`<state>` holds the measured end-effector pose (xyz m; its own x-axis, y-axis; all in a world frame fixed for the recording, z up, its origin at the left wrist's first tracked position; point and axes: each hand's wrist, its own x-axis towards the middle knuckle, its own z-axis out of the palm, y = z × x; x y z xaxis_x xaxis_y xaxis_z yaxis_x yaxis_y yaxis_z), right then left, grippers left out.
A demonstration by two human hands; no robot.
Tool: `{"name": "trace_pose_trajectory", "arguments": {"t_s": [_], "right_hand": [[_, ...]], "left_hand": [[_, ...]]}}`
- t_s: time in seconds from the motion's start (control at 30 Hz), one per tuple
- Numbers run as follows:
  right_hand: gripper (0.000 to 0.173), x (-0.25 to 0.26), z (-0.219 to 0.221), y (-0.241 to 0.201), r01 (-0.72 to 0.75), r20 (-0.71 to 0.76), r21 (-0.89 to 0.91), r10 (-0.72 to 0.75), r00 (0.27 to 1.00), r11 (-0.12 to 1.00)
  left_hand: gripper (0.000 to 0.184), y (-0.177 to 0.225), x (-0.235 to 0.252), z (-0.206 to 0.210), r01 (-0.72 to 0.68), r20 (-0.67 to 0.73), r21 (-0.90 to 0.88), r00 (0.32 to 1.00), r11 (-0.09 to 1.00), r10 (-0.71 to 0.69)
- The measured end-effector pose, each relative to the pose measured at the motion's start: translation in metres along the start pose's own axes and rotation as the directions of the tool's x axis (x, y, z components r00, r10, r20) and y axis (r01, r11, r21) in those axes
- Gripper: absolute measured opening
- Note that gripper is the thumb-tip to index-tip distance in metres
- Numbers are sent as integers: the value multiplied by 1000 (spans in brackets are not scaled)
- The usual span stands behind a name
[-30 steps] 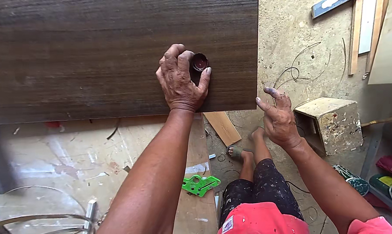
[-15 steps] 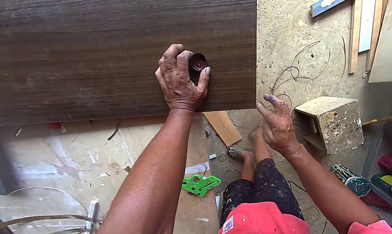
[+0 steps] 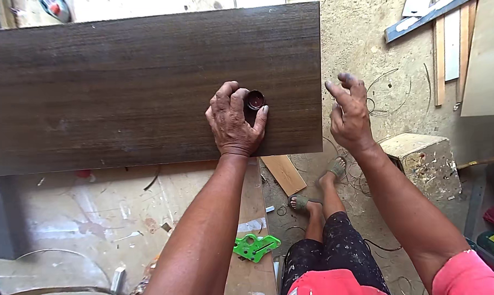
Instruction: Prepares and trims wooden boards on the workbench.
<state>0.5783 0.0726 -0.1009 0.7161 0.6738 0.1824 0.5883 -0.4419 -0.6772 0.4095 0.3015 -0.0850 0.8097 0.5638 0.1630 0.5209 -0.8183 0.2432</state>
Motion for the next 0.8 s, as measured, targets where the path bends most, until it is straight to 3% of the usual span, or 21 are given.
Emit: {"name": "trace_pose_trajectory", "arguments": {"t_s": [0.13,0.33,0.8], "right_hand": [[50,28,0,3,-26,21,-24,26,999,999],[49,26,-2,4,-10,67,-21,11,998,1000],[45,-41,-17,-10,57,144,0,-56,988,998]], "left_hand": [[55,0,0,0,3,0,-10,1000,1000,-3],[55,1,0,0,-2,-9,-13,1000,1000,2],[56,-2,-1,1,-6,-3,16,1000,1000,6]]}}
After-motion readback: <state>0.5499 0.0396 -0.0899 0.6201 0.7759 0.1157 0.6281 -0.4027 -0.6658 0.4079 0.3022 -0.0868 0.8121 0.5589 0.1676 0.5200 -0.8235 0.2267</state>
